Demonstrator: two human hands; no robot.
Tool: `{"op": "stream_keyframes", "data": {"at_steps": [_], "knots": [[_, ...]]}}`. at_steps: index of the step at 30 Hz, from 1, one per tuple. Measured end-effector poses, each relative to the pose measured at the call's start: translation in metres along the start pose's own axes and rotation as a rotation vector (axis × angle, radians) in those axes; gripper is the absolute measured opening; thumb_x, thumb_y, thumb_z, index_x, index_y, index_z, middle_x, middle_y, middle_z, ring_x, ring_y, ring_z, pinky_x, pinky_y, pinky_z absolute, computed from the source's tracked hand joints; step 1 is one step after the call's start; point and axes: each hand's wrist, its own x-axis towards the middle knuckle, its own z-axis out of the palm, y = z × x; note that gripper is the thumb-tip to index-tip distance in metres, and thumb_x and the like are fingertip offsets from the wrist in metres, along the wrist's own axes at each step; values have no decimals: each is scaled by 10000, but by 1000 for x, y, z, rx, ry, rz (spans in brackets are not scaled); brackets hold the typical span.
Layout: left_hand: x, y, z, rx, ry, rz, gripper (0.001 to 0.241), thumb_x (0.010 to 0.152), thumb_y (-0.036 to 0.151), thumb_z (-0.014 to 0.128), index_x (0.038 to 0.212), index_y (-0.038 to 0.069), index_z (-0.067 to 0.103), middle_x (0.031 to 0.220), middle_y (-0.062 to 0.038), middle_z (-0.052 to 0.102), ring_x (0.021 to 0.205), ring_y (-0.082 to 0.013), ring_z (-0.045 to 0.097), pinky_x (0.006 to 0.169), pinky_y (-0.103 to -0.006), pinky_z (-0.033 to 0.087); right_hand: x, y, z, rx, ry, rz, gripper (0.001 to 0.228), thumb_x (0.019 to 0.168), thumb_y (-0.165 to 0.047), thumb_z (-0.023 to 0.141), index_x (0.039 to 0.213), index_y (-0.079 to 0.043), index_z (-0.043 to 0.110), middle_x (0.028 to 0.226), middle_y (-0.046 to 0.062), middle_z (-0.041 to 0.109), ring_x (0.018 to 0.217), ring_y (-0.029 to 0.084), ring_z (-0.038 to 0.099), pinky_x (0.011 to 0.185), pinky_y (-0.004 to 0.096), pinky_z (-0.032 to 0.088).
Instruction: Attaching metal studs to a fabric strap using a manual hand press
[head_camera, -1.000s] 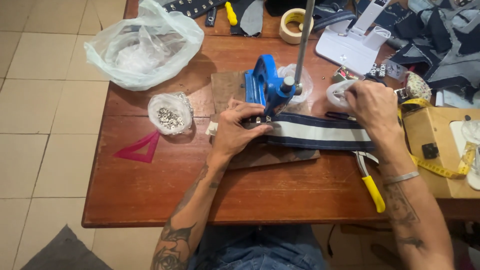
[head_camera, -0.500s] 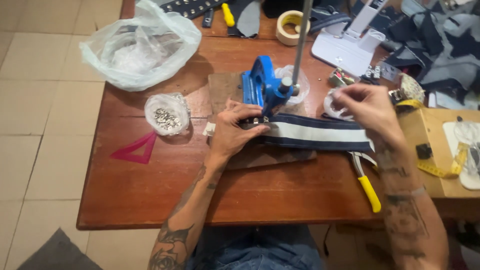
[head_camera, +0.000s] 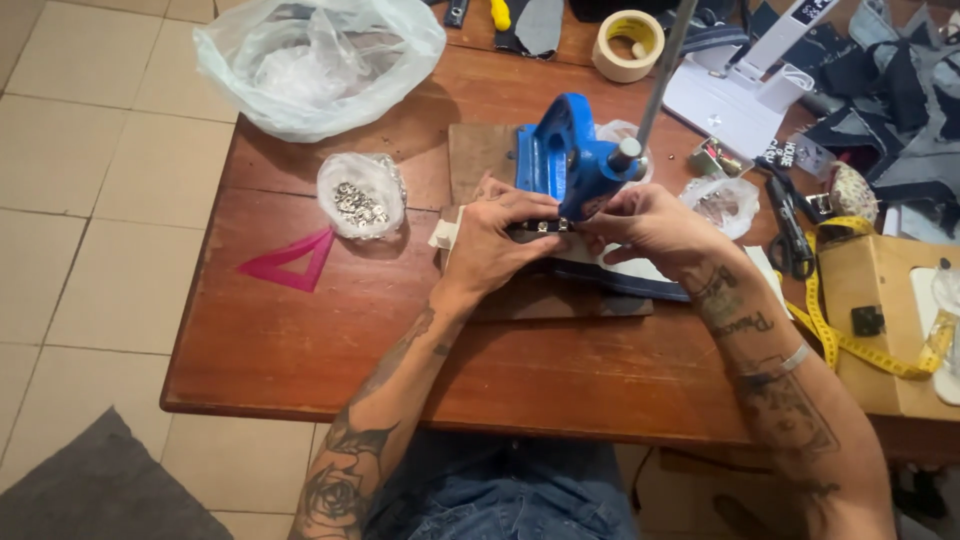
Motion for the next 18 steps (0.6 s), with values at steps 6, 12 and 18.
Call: {"op": "stream_keyframes", "data": {"at_steps": [6, 12, 18], "knots": [[0, -3, 4, 9, -1, -2, 357, 908, 309, 1083, 1247, 327, 971, 1282, 96, 950, 1160, -159, 766, 1062, -290, 593, 24, 17, -8, -40, -66, -48, 52, 970, -72, 908, 985, -23, 916, 787, 87, 832, 718, 160, 837, 645, 306, 716], [-2, 2, 3, 19, -6, -13, 346, 921, 333, 1078, 1251, 349, 973, 1278, 116, 947, 1157, -133, 754, 1062, -279, 581, 24, 12, -7, -31, -92, -53, 49, 971, -56, 948, 1007, -37, 920, 804, 93, 834, 689, 171, 825, 643, 345, 729], [-3, -6, 5, 21, -9, -18, 360, 915, 339, 1074, 1258, 370, 969, 1292, 129, 946, 1165, -134, 747, 1074, -266, 565, 20, 9, -7, 28, -99, -28, 72, 967, -25, 948, 987, -40, 880, 814, 80, 838, 682, 155, 821, 666, 359, 746]]}}
